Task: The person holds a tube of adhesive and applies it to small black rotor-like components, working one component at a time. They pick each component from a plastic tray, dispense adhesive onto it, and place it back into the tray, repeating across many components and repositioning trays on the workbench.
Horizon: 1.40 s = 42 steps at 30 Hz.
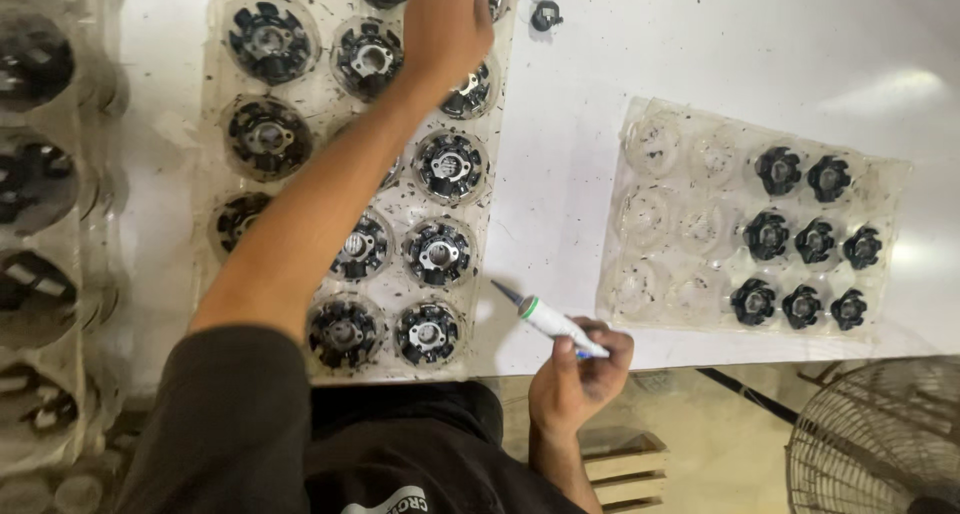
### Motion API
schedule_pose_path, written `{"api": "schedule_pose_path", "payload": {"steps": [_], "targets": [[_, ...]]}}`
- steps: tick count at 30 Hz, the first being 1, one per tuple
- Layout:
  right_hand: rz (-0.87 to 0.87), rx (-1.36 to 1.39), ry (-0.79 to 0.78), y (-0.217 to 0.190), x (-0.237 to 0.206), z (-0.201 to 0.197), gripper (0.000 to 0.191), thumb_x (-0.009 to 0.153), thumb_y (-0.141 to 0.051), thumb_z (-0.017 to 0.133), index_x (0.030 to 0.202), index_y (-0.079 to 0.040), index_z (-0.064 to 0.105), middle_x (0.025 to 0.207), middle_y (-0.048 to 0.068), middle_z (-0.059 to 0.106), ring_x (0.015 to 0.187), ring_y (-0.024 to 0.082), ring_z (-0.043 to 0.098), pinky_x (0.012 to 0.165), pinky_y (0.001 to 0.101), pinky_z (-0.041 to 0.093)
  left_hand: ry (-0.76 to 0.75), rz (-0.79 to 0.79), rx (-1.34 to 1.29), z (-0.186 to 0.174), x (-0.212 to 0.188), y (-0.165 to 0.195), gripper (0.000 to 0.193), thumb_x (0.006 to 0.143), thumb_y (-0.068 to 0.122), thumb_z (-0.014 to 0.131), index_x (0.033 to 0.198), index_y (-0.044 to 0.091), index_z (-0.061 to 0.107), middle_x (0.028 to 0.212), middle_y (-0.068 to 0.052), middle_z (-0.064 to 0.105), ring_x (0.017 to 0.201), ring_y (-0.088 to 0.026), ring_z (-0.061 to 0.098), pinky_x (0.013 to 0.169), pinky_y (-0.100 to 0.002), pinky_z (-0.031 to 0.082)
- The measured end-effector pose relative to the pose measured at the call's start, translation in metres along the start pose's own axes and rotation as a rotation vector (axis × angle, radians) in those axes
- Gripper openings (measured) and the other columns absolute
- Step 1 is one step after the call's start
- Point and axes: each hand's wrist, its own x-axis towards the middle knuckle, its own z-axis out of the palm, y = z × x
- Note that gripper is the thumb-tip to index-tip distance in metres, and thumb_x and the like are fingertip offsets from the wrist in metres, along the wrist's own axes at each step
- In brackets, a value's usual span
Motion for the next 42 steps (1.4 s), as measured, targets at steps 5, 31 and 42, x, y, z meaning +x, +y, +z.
{"api": "schedule_pose_path", "payload": {"steps": [5, 31, 42], "targets": [[0.533, 0.373, -0.004, -0.021, 0.042, 0.02, 0.034, 0.091, -0.004, 0.069, 0.12, -0.006, 0.052, 0.111, 0.011, 0.064, 0.109, 0.029, 0.065, 0.096, 0.0477, 0.053, -0.112, -0.491, -0.656, -0.126, -0.133, 0.108, 0.016, 0.103, 0.002, 0.063, 0.117, 0.005, 0.071, 0.119, -0.006, 0.077, 0.106, -0.012, 0.076, 0.09, -0.026, 0.06], [0.398, -0.241, -0.983, 0.046, 0.048, 0.158, 0.028, 0.097, 0.006, 0.072, 0.116, -0.004, 0.053, 0.124, 0.013, 0.067, 0.105, 0.016, 0.066, 0.088, 0.026, 0.057, 0.406, -0.805, 0.285, -0.454, -0.309, -0.061, 0.016, 0.094, 0.011, 0.084, 0.097, -0.001, 0.075, 0.091, -0.007, 0.072, 0.078, -0.017, 0.063, 0.073, -0.031, 0.049], [-0.174, -0.802, -0.839, 0.104, 0.213, 0.256, 0.026, 0.089, -0.006, 0.085, 0.104, -0.005, 0.063, 0.098, 0.004, 0.074, 0.086, 0.011, 0.075, 0.07, 0.0238, 0.062, 0.303, -0.914, 0.315, -0.428, -0.326, 0.039, 0.025, 0.102, 0.002, 0.083, 0.092, 0.0, 0.059, 0.079, -0.004, 0.05, 0.066, -0.012, 0.043, 0.059, -0.028, 0.035]]}}
